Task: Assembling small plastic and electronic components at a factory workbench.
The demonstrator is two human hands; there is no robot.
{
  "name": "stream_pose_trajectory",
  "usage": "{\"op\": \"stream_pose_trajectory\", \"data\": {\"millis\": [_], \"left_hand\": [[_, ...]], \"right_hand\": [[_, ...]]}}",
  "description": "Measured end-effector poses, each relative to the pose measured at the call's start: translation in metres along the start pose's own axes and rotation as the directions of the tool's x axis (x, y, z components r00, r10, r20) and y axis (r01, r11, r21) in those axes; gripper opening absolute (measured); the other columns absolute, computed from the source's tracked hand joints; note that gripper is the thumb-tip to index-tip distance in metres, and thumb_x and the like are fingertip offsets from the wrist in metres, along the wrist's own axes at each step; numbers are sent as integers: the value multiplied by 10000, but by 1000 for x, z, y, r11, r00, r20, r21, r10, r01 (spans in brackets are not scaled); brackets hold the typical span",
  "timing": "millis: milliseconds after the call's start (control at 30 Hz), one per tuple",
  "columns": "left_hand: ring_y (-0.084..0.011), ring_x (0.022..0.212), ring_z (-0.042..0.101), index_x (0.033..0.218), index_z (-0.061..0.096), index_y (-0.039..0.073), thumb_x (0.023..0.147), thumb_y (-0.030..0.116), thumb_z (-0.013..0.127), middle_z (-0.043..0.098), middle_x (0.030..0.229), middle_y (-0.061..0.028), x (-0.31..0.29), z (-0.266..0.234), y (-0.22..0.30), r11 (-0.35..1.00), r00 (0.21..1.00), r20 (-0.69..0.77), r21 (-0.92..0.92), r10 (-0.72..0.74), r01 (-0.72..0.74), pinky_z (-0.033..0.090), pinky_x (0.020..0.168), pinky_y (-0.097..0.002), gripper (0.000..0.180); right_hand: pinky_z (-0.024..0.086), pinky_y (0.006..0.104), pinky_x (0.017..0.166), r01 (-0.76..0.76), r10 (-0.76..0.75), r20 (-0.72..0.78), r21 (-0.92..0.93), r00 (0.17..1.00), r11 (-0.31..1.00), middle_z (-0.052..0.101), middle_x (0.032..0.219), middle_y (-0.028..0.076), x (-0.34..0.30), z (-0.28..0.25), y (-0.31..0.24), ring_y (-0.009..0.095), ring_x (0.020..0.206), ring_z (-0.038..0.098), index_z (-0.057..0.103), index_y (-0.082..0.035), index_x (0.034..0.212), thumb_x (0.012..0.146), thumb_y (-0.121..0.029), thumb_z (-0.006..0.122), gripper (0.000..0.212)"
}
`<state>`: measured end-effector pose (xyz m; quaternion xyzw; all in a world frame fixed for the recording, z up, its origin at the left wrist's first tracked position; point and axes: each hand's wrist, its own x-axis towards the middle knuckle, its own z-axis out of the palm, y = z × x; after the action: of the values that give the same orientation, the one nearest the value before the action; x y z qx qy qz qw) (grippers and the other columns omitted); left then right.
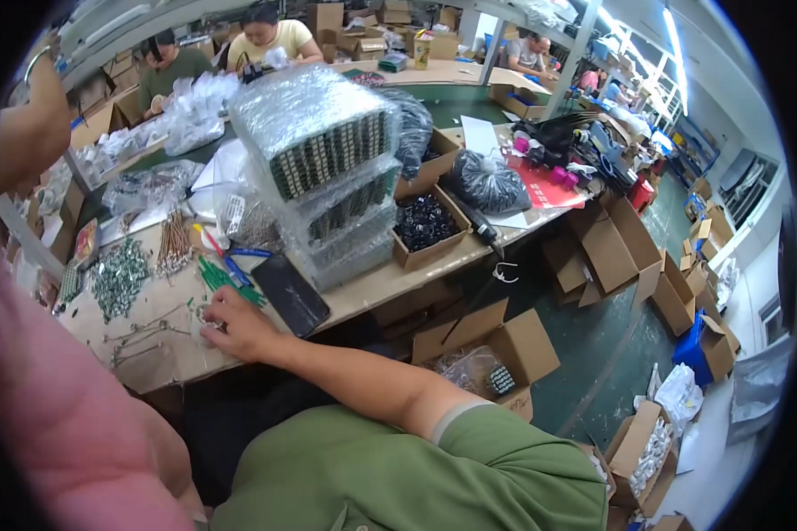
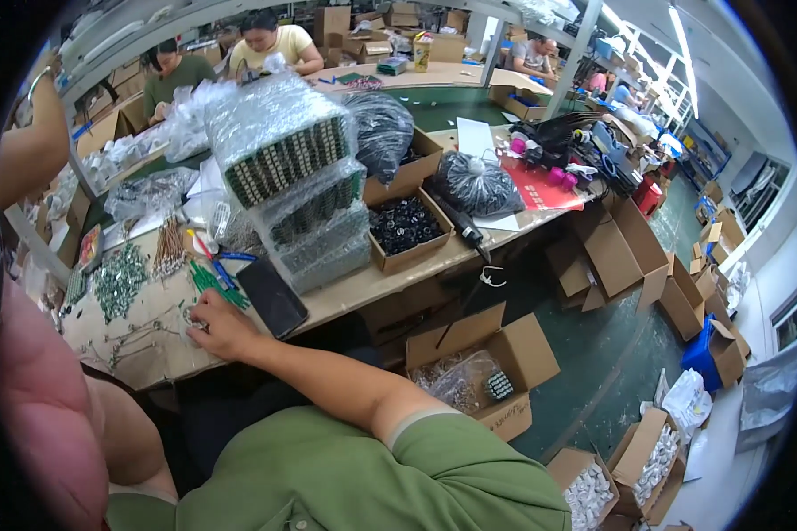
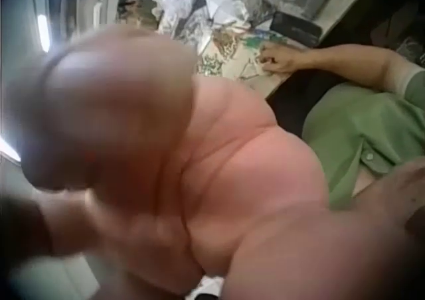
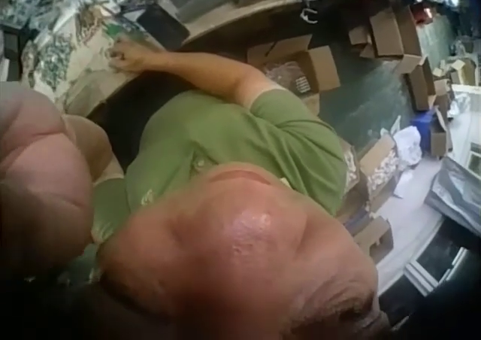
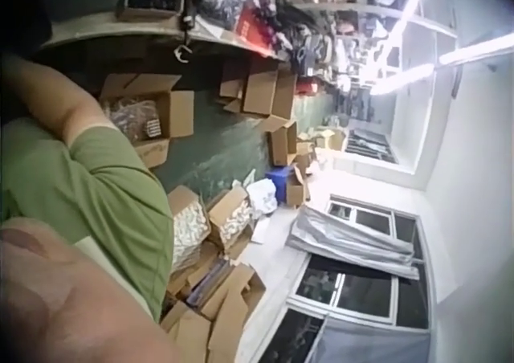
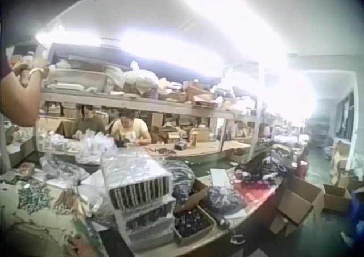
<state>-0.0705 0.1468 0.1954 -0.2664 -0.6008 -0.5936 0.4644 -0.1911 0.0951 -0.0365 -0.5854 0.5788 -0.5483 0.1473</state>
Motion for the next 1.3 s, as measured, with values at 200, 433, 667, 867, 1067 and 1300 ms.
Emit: {"op": "stream_pose_trajectory", "data": {"millis": [200,433,667,867,1067,1300], "left_hand": [[-157,893,600,1254,600,130,998,56,695,667,1226,-119,0,-12,-2,999,999,-2,-11,-36,36,515,741,-307,283],[-157,894,600,1279,586,131,1005,66,688,660,1238,-126,49,-47,31,973,993,105,213,62,-83,517,740,-304,300],[-157,894,600,1305,573,131,1012,75,681,654,1250,-133,45,-66,55,965,990,71,243,-118,98,518,740,-300,317],[-157,894,600,1326,561,131,1018,83,674,648,1260,-139,36,-76,64,963,995,35,256,-94,82,519,740,-297,332],[-157,895,601,1348,549,132,1024,90,668,642,1270,-145,42,-84,74,952,998,20,304,-54,45,520,739,-294,348],[-157,895,601,1374,535,132,1031,99,661,636,1282,-152,41,-83,109,888,1000,-9,460,-16,19,522,739,-291,367]], "right_hand": [[508,390,801,26,-27,-9,-68,1000,997,562,1201,106,0,11,-4,288,878,589,708,-76,1070,929,-246,738,223],[508,400,867,104,-97,56,-146,994,984,557,1170,137,-6,0,-11,309,974,585,695,-39,1050,951,-275,715,257],[518,393,844,-9,11,83,-33,997,999,565,1250,107,-1,-10,-22,287,947,610,714,-79,1092,963,-298,727,254],[524,381,823,-15,16,74,-17,997,1000,564,1272,90,-1,-10,-25,274,889,622,718,-90,1095,959,-299,746,251],[528,367,808,24,-19,69,-80,997,997,566,1287,93,3,-22,-25,263,865,628,728,-84,1095,951,-286,761,250],[529,351,794,-14,17,102,-36,995,999,570,1292,109,-9,-17,-31,249,856,624,745,-76,1115,940,-278,780,269]]}}
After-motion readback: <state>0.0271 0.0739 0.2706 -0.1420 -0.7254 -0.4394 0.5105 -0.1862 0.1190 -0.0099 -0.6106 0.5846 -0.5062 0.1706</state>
